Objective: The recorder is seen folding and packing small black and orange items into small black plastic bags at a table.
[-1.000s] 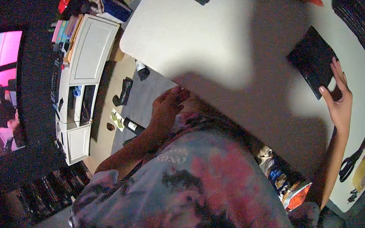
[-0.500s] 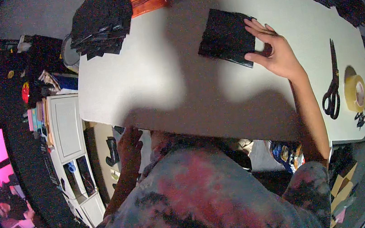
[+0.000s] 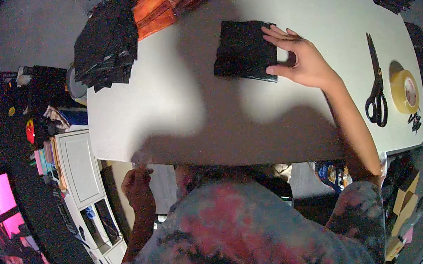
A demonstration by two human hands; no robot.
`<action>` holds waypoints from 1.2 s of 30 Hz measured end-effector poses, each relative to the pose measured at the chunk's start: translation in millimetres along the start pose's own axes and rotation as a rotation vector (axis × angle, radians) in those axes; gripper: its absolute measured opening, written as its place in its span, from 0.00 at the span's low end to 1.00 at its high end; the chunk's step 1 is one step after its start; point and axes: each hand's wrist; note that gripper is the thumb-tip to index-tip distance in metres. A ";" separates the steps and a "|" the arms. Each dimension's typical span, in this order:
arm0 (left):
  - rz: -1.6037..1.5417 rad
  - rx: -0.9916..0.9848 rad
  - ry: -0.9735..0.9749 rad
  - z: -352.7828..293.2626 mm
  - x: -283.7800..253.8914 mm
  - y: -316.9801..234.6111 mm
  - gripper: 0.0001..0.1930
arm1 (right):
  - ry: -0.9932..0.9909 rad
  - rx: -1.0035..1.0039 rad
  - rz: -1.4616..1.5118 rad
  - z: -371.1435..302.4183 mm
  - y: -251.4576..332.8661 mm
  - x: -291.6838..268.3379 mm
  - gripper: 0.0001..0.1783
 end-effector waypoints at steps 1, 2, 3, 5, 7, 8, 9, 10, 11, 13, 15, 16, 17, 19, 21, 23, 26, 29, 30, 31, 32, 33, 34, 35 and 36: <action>0.141 0.119 0.002 -6.0 6.3 -10.6 0.05 | -0.002 0.005 -0.002 -0.4 0.3 0.3 0.40; 0.142 0.119 0.009 -8.2 10.4 -17.8 0.05 | 0.004 -0.002 -0.018 -1.2 0.4 0.7 0.40; 0.122 0.257 0.200 -9.9 14.2 -25.5 0.04 | 0.007 -0.010 -0.033 -1.8 0.9 -0.3 0.40; 0.145 0.540 0.505 0.1 29.0 -36.5 0.10 | 0.006 -0.010 -0.043 -1.4 0.0 -5.6 0.40; 0.299 0.767 0.770 16.3 63.7 -74.5 0.13 | 0.009 -0.014 -0.057 0.7 -0.5 -8.2 0.41; 0.322 0.794 0.824 27.0 78.9 -84.1 0.14 | 0.012 -0.018 -0.048 0.9 1.8 -9.3 0.41; 0.339 0.822 0.889 40.4 96.7 -90.7 0.16 | 0.012 -0.013 -0.047 -1.0 4.3 -11.3 0.42; 0.337 0.911 0.934 52.8 118.3 -96.3 0.19 | 0.004 -0.004 -0.058 -0.4 6.8 -11.4 0.42; 0.324 1.002 0.985 67.3 147.9 -99.3 0.23 | 0.014 -0.004 -0.054 -1.3 6.4 -12.1 0.42; 0.188 1.071 1.125 100.5 206.4 -103.6 0.32 | 0.025 -0.030 -0.048 4.9 12.0 -11.4 0.42; 0.210 1.069 1.189 122.2 264.8 -93.8 0.38 | 0.026 -0.029 -0.067 4.0 4.8 -11.7 0.42; 0.194 1.078 1.210 127.3 281.5 -90.0 0.38 | 0.032 -0.054 -0.066 2.9 3.0 -11.7 0.42; 0.236 1.032 1.235 131.7 294.8 -85.6 0.36 | 0.027 -0.041 -0.011 0.4 2.9 -11.1 0.43; 0.230 1.050 1.311 148.4 314.2 -73.8 0.35 | 0.029 0.000 0.018 3.2 12.5 -14.1 0.43; 0.190 1.048 1.325 156.4 318.6 -64.6 0.34 | 0.017 -0.033 -0.026 4.6 14.3 -13.6 0.44; 0.198 1.114 1.319 160.9 321.6 -60.7 0.33 | 0.027 0.008 0.003 3.1 11.6 -18.5 0.43; 0.194 1.077 1.298 156.1 320.9 -64.4 0.31 | -0.061 0.032 0.126 3.1 18.1 -26.4 0.43; 0.181 1.036 1.291 156.6 317.6 -66.7 0.30 | -0.203 0.172 0.129 12.5 26.3 -33.0 0.34; 0.185 0.994 1.299 156.4 316.4 -66.6 0.31 | -0.287 0.256 0.153 15.1 29.7 -33.6 0.30; 0.178 0.994 1.299 155.6 316.5 -67.2 0.31 | -0.297 0.282 0.181 17.8 34.0 -33.9 0.23; 0.174 1.019 1.289 154.7 316.8 -68.5 0.31 | -0.295 0.282 0.176 18.5 35.6 -34.1 0.23; 0.174 1.048 1.280 156.1 316.8 -70.2 0.31 | -0.259 0.269 0.185 20.8 36.6 -33.3 0.21; 0.174 1.055 1.279 156.1 316.2 -70.4 0.31 | -0.224 0.255 0.196 23.6 38.6 -32.2 0.18; 0.176 1.024 1.289 155.1 315.6 -69.3 0.32 | -0.283 0.231 0.203 25.0 43.3 -26.9 0.14; 0.176 0.993 1.298 153.3 315.5 -69.3 0.32 | -0.288 0.227 0.200 24.2 42.5 -26.6 0.14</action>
Point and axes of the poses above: each hand's wrist, its own z-axis towards the middle knuckle, its own x-axis out of the palm, y = z × x, and after that the axes turned 9 degrees about -z, right-handed
